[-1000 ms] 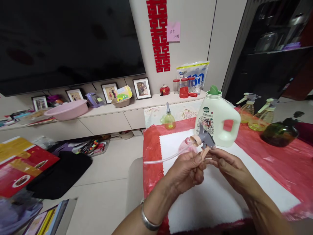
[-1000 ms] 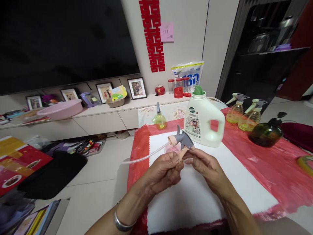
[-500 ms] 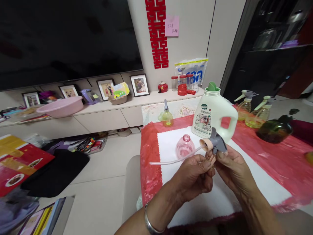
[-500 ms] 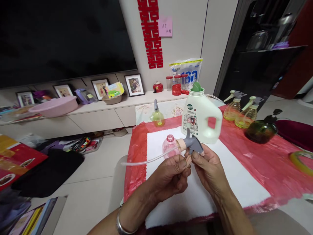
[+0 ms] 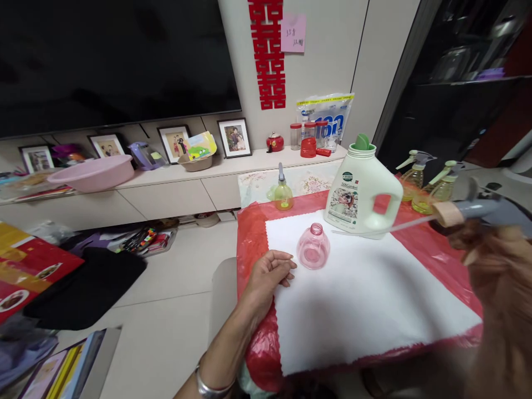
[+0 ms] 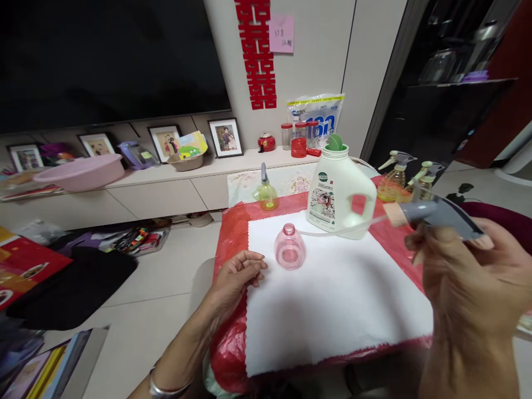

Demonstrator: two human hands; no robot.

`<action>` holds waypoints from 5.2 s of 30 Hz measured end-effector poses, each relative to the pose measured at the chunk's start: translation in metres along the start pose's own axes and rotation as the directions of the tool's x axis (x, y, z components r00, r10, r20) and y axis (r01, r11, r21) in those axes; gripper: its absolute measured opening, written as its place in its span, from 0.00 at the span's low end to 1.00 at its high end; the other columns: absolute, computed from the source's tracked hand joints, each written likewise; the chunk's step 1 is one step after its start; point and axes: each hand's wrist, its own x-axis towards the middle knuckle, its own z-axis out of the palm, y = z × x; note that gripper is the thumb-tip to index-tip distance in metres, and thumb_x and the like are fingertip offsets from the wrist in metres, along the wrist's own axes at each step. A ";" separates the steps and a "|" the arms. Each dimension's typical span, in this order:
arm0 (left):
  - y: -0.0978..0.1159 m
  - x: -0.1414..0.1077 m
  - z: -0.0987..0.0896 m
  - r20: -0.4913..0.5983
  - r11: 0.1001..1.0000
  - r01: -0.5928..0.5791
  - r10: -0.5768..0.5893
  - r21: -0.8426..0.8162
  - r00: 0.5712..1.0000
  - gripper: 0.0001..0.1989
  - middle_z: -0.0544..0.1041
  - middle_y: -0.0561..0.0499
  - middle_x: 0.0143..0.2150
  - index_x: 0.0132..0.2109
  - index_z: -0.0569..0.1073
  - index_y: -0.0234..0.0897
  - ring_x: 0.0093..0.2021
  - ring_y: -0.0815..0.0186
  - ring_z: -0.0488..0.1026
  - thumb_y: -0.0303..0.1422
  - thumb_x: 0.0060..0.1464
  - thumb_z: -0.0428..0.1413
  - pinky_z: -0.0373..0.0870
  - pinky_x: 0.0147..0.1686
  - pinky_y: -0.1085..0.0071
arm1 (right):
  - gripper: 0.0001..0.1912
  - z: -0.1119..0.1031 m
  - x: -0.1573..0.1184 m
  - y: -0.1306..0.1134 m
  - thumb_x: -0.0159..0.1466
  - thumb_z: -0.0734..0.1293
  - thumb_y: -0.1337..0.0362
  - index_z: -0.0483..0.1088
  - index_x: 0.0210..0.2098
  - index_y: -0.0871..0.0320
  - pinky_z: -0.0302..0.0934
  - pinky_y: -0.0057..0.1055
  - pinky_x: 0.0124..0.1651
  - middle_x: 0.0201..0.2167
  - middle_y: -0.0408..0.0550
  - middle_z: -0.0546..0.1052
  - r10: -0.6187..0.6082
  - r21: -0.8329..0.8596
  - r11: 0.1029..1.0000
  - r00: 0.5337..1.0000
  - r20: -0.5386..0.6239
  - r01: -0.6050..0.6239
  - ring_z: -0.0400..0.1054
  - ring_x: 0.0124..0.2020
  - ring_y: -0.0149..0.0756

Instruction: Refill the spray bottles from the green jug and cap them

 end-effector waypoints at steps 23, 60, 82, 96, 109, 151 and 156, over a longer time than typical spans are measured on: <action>0.006 -0.003 -0.004 -0.026 0.993 -0.104 0.105 0.057 0.994 0.13 0.81 0.47 0.36 0.37 0.76 0.36 0.32 0.68 0.73 0.34 0.42 0.66 0.67 0.31 0.73 | 0.35 0.101 0.016 0.010 0.57 0.70 0.38 0.71 0.38 0.69 0.44 0.14 0.27 0.27 0.46 0.63 0.051 -0.263 0.944 0.701 0.712 0.199 0.51 0.27 0.18; -0.011 0.058 0.047 0.159 0.865 -0.480 0.458 0.146 0.875 0.21 0.79 0.45 0.54 0.53 0.75 0.39 0.56 0.54 0.74 0.28 0.50 0.64 0.65 0.60 0.55 | 0.35 0.096 0.000 0.057 0.52 0.75 0.39 0.74 0.37 0.70 0.54 0.16 0.30 0.30 0.50 0.68 0.124 -0.168 0.986 0.646 0.754 0.008 0.59 0.30 0.23; -0.021 0.077 0.067 0.029 0.896 -0.442 0.443 -0.037 0.896 0.18 0.81 0.46 0.43 0.44 0.77 0.37 0.45 0.60 0.77 0.44 0.52 0.66 0.70 0.50 0.63 | 0.44 0.096 -0.031 0.109 0.48 0.72 0.29 0.67 0.41 0.64 0.65 0.28 0.42 0.39 0.53 0.70 0.316 0.106 0.859 0.681 0.660 -0.501 0.65 0.38 0.31; -0.029 0.080 0.064 0.006 0.821 -0.569 0.570 0.043 0.822 0.16 0.77 0.47 0.45 0.44 0.75 0.39 0.49 0.59 0.75 0.45 0.56 0.64 0.70 0.55 0.62 | 0.33 0.124 -0.076 0.121 0.59 0.71 0.39 0.74 0.41 0.67 0.63 0.24 0.51 0.48 0.54 0.70 0.199 0.115 0.949 0.842 0.501 -0.292 0.65 0.50 0.33; -0.033 0.078 0.064 0.011 0.778 -0.619 0.622 0.102 0.783 0.12 0.74 0.48 0.44 0.43 0.73 0.39 0.47 0.60 0.73 0.42 0.59 0.60 0.69 0.53 0.63 | 0.40 0.125 -0.078 0.128 0.62 0.64 0.32 0.74 0.42 0.67 0.64 0.22 0.48 0.49 0.54 0.70 0.157 0.003 0.983 0.851 0.501 -0.183 0.65 0.49 0.33; -0.047 0.078 0.055 0.121 0.749 -0.662 0.661 -0.037 0.741 0.24 0.73 0.45 0.55 0.61 0.66 0.43 0.59 0.58 0.71 0.41 0.61 0.60 0.64 0.63 0.59 | 0.30 0.126 -0.074 0.112 0.64 0.69 0.42 0.73 0.48 0.65 0.64 0.23 0.51 0.51 0.53 0.69 0.036 0.028 0.998 0.857 0.514 -0.059 0.66 0.50 0.32; -0.049 0.080 0.055 0.126 0.721 -0.688 0.692 -0.076 0.711 0.22 0.72 0.44 0.54 0.60 0.64 0.42 0.57 0.59 0.71 0.38 0.62 0.59 0.65 0.61 0.59 | 0.28 0.124 -0.074 0.116 0.64 0.70 0.44 0.74 0.46 0.66 0.64 0.22 0.51 0.49 0.53 0.69 0.011 0.050 0.998 0.867 0.498 -0.041 0.65 0.51 0.32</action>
